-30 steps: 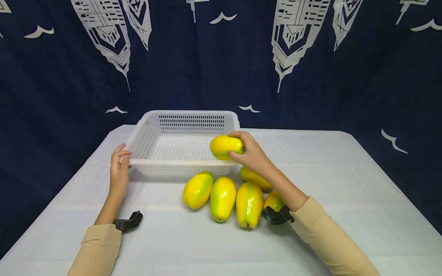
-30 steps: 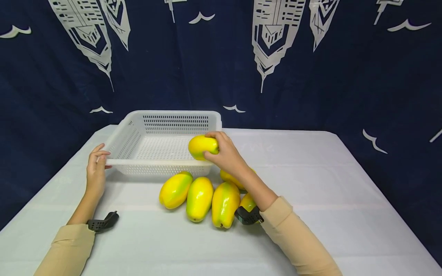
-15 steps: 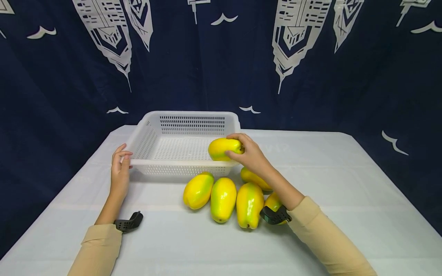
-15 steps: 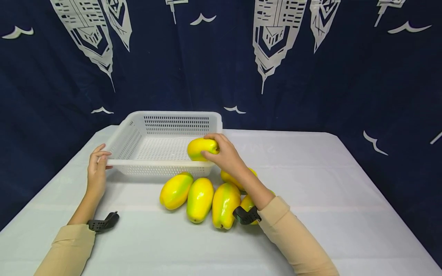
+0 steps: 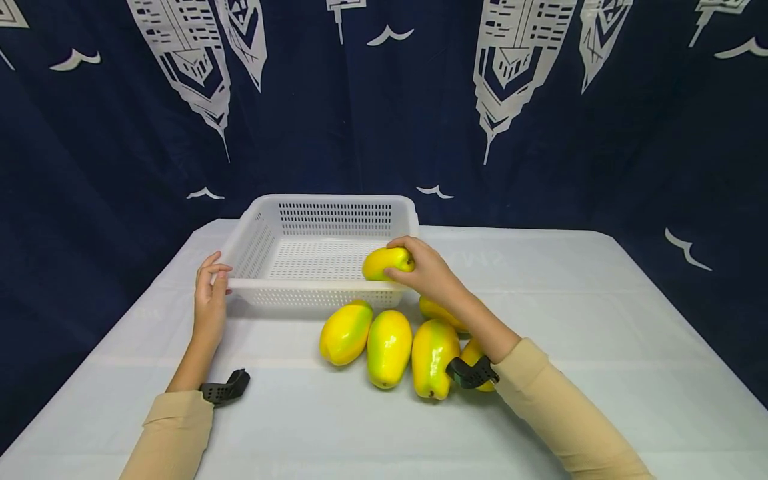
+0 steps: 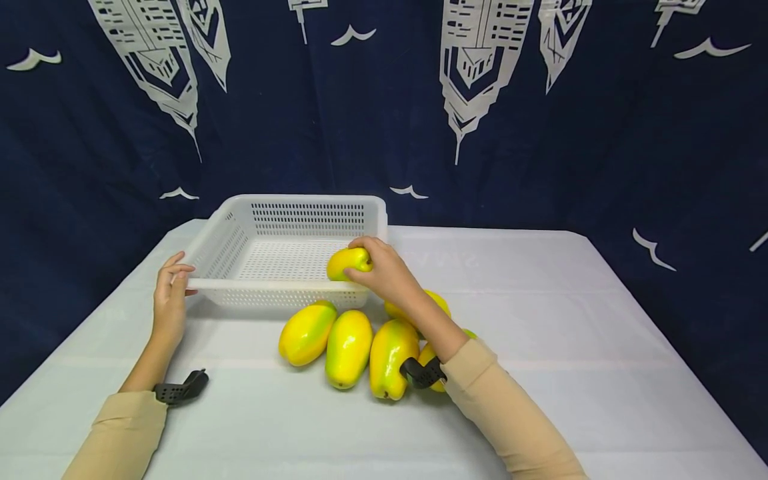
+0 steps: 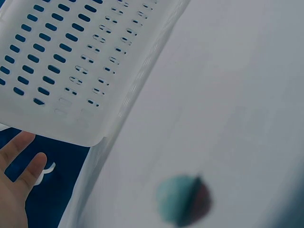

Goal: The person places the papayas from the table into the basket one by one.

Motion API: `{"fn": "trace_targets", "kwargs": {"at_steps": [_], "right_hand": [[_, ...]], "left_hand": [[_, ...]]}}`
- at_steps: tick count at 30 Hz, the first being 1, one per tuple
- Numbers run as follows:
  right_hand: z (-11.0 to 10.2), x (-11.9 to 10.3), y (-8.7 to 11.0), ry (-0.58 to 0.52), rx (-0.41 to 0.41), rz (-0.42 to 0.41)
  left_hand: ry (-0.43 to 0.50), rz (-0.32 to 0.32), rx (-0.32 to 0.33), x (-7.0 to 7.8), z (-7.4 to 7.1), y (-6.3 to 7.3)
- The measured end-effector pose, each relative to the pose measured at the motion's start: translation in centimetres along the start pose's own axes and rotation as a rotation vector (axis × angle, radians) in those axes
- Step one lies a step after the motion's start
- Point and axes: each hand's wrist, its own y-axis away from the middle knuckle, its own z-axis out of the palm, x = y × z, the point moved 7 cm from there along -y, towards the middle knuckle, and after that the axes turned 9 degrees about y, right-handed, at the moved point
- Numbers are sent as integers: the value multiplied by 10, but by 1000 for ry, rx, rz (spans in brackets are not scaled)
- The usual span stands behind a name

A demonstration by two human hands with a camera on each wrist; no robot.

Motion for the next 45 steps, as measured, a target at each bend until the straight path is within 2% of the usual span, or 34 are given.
{"fn": "trace_targets", "kwargs": {"at_steps": [8, 32, 45], "right_hand": [[5, 1, 0, 65, -14, 10], [10, 2, -1, 107, -80, 37], [11, 2, 0, 152, -100, 15]], "left_hand": [[0, 0, 2, 0, 1, -1], [-5, 4, 6, -2, -1, -2], [-14, -1, 5, -3, 0, -2]]}}
